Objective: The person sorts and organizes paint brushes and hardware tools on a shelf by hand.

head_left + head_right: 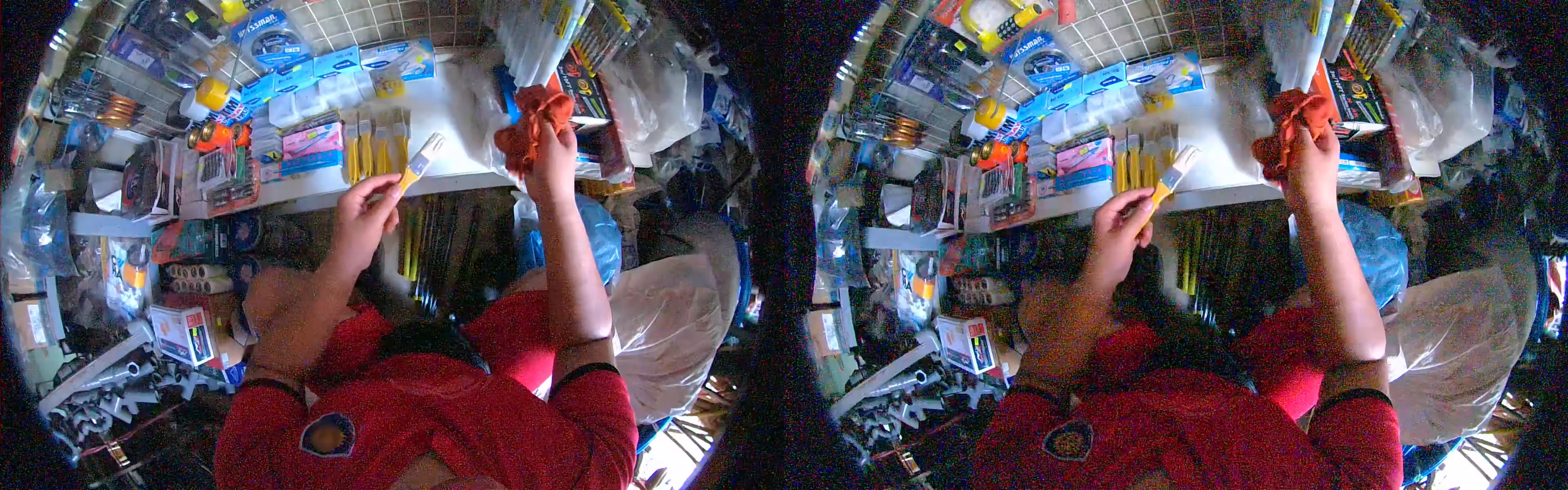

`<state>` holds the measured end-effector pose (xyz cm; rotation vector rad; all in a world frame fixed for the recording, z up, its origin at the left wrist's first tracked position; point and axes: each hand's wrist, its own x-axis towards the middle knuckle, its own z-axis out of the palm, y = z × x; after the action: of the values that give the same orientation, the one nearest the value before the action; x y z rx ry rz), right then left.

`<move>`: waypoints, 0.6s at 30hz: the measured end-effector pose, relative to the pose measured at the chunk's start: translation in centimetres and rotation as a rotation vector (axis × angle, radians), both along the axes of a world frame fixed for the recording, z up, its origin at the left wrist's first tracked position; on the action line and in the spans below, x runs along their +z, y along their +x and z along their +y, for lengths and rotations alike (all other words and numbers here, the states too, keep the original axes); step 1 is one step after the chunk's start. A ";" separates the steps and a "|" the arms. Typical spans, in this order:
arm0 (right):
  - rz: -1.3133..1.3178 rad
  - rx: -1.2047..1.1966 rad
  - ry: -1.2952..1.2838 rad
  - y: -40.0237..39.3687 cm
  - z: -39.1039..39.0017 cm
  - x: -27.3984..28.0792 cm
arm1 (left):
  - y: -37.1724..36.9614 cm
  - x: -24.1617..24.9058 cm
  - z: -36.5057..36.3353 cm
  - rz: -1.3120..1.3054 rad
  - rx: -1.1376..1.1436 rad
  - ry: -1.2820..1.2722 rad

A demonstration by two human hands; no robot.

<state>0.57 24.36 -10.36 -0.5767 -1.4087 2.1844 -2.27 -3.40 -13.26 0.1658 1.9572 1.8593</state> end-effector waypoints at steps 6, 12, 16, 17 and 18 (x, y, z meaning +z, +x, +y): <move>0.048 0.048 0.141 -0.7 -1.3 -1.9 | -0.2 0.2 -0.9 0.058 -0.091 0.068; 0.151 0.230 0.435 -0.4 -2.4 -0.7 | 0.6 0.1 -0.6 0.219 -0.137 -0.017; -0.242 0.271 1.118 -2.1 0.1 -3.4 | 1.0 0.9 -0.3 0.222 -0.186 0.034; -0.242 0.270 1.120 -2.3 0.2 -3.4 | 1.1 1.4 -0.2 0.160 -0.196 0.059; -0.216 0.219 1.176 -2.6 0.2 -3.3 | 1.1 1.6 -0.2 0.099 -0.205 0.085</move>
<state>-2.06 24.53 -13.65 -0.1968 -2.5703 1.0568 -1.17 -3.57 -11.67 0.4750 1.8476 1.8300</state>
